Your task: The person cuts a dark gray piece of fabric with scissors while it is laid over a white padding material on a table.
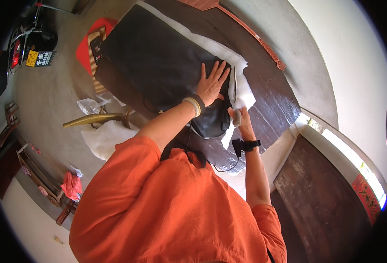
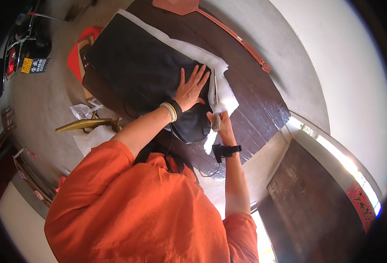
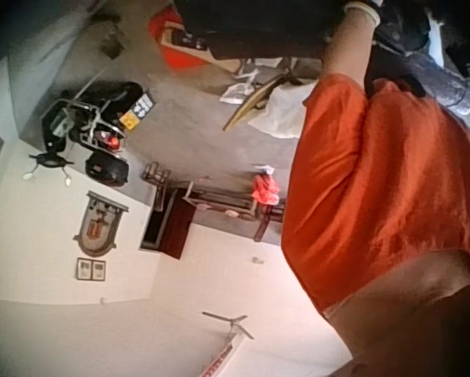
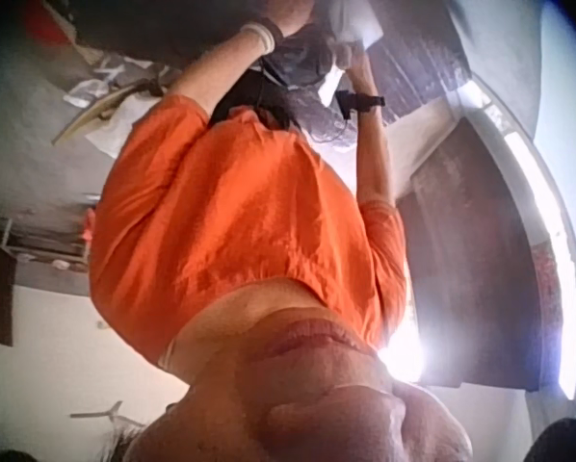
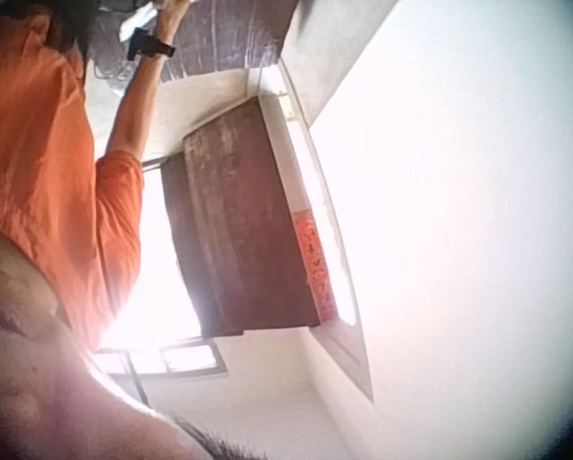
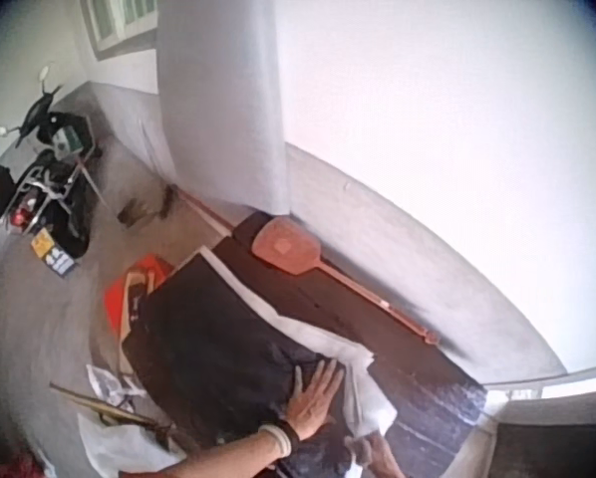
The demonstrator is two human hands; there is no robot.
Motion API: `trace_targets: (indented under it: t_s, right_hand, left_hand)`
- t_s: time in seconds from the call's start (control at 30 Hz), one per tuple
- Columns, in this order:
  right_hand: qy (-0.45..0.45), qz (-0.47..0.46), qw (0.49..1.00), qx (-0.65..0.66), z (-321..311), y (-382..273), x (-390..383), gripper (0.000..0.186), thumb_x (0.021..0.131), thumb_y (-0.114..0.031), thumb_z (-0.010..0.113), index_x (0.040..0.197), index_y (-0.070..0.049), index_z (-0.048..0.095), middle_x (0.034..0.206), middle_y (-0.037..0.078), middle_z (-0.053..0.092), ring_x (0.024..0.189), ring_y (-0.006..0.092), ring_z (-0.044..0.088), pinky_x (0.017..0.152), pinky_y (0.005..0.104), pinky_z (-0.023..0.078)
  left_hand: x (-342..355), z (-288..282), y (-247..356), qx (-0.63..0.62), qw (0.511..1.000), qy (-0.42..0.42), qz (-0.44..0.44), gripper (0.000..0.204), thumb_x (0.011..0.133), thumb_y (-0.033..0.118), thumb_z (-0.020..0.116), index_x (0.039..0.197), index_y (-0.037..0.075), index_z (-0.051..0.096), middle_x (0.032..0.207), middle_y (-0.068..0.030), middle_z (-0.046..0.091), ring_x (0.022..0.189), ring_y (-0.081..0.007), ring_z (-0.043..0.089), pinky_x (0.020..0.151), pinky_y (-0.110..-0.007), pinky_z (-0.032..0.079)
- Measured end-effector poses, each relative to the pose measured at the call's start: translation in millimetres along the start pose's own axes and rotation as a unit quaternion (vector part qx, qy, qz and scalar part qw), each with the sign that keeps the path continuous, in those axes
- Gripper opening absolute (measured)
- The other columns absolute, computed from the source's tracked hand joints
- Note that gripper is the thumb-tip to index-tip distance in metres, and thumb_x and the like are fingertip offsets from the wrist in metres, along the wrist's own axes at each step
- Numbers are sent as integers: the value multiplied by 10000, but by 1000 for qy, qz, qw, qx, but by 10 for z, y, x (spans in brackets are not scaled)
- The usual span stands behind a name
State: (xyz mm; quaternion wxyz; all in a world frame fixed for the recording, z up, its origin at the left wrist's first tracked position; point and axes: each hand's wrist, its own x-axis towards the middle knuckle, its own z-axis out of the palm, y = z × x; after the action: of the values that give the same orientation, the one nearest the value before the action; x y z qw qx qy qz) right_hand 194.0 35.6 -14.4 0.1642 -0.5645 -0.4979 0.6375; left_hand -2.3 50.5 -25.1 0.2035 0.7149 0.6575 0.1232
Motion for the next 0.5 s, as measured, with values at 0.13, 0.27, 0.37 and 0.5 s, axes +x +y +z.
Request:
trace_targets:
  t_s: [0.13,0.27,0.37,0.5]
  right_hand:
    - [25,-62,998,4,117,-185,119,503,790,-309,709,1092,3,455,762,-15,507,615,62,431,507,226,351]
    - [46,20,995,87,172,-117,451,518,781,-324,714,1092,5,462,708,-8,517,600,72,462,503,226,364]
    - [61,21,998,4,181,-193,393,498,773,-286,728,1103,-14,471,741,-6,529,627,69,472,518,226,372]
    - [38,78,996,0,197,-401,334,459,769,-257,734,1092,-41,491,767,-9,537,655,61,478,537,218,380]
  left_hand:
    - [9,2,-21,1,1000,2,2,1021,571,377,775,1393,78,249,1477,-127,139,1363,-308,147,1019,-644,114]
    - [30,29,-2,-16,1000,11,5,975,592,330,765,1389,79,263,1477,-130,140,1366,-309,139,1023,-645,90]
    - [20,11,-22,-31,999,9,2,976,593,313,765,1393,85,254,1477,-129,138,1367,-308,133,1025,-644,84]
    - [0,-1,-54,-20,1000,-5,-7,993,588,315,771,1399,94,242,1479,-125,133,1369,-307,127,1025,-644,84]
